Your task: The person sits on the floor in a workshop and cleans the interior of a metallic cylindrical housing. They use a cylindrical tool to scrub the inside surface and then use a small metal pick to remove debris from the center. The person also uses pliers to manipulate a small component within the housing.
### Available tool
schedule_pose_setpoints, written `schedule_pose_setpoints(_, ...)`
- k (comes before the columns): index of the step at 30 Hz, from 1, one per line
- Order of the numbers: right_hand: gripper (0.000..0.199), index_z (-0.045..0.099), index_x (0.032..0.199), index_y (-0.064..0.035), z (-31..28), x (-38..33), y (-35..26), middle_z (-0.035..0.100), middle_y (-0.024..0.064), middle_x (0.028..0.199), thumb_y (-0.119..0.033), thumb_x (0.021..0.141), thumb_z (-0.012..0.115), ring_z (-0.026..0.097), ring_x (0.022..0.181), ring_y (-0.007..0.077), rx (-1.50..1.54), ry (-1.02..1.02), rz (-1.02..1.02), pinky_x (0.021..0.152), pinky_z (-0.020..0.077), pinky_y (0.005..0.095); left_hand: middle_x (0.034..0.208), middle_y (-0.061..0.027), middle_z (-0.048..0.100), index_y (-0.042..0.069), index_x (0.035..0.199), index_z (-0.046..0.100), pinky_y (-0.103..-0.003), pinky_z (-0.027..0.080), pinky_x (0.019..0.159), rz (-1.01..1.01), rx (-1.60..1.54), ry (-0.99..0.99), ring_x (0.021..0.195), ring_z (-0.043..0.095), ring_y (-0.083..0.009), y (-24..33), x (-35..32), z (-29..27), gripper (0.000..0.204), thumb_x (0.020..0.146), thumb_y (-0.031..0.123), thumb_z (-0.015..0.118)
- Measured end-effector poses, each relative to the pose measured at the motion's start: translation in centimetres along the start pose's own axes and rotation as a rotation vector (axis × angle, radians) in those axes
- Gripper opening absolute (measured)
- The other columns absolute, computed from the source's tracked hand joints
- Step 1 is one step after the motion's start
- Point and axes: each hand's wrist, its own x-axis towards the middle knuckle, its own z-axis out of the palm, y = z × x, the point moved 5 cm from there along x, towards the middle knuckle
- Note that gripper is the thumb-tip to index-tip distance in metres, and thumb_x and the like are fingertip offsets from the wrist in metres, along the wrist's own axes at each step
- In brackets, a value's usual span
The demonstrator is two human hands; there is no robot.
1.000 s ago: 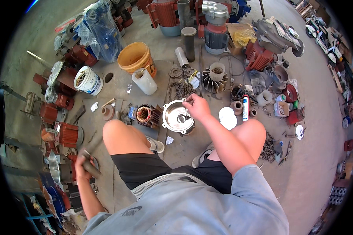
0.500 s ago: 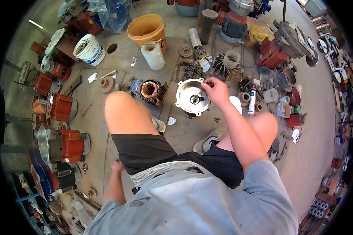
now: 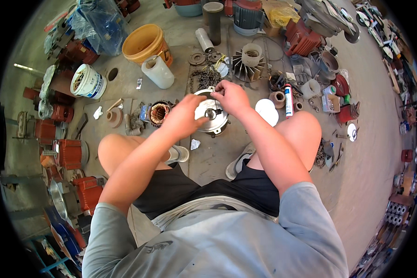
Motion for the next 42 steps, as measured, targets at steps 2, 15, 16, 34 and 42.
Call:
schedule_pose_setpoints(2, 0.030, 0.076, 0.108, -0.0067, -0.2, -0.2, 0.1, 0.078, 0.0110, 0.092, -0.030, 0.094, 0.088, 0.075, 0.084, 0.0286, 0.001, -0.006, 0.031, 0.079, 0.0585, 0.0430, 0.138, -0.0194, 0.066, 0.004, 0.147, 0.064, -0.050, 0.058, 0.106, -0.089, 0.052, -0.158, 0.127, 0.068, -0.0424, -1.0, 1.3, 4.2, 0.064, 0.092, 0.027, 0.086)
schedule_pose_setpoints(15, 0.027, 0.077, 0.109, -0.0116, -0.2, 0.6, -0.3, 0.077, 0.0102, 0.112, -0.034, 0.095, 0.084, 0.075, 0.104, 0.0334, -0.113, 0.012, 0.062, 0.089, 0.0584, 0.0476, 0.110, -0.0184, 0.074, 0.002, 0.112, 0.077, -0.052, 0.059, 0.092, -0.005, -0.011, -0.121, 0.107, 0.072, -0.0430, -4.7, 3.2, 8.0, 0.024, 0.091, 0.013, 0.083)
schedule_pose_setpoints(16, 0.027, 0.077, 0.109, -0.0117, -0.3, 0.6, -0.4, 0.077, 0.0098, 0.113, -0.034, 0.095, 0.084, 0.075, 0.105, 0.0333, -0.125, 0.034, 0.047, 0.089, 0.0586, 0.0473, 0.110, -0.0184, 0.074, 0.002, 0.111, 0.077, -0.052, 0.059, 0.092, -0.017, -0.001, -0.125, 0.107, 0.072, -0.0431, -4.5, 3.3, 8.0, 0.023, 0.091, 0.012, 0.083)
schedule_pose_setpoints(34, 0.017, 0.076, 0.112, -0.0070, 0.2, -0.2, -1.3, 0.080, 0.0147, 0.107, -0.021, 0.103, 0.072, 0.075, 0.104, 0.0402, -0.038, 0.180, -0.214, 0.091, 0.0600, 0.0494, 0.116, -0.0193, 0.073, 0.003, 0.121, 0.076, -0.053, 0.058, 0.097, -0.027, 0.031, -0.165, 0.110, 0.071, -0.0443, -3.4, 3.7, 7.9, 0.030, 0.092, 0.010, 0.080)
schedule_pose_setpoints(42, 0.017, 0.074, 0.109, -0.0039, -3.3, -4.4, -1.5, 0.080, 0.0138, 0.104, -0.009, 0.095, 0.082, 0.077, 0.093, 0.0339, 0.192, 0.080, -0.130, 0.079, 0.0618, 0.0421, 0.117, -0.0199, 0.076, 0.003, 0.124, 0.075, -0.052, 0.059, 0.097, -0.064, 0.065, -0.206, 0.111, 0.073, -0.0432, -3.9, 3.5, 7.5, 0.034, 0.091, 0.010, 0.082)
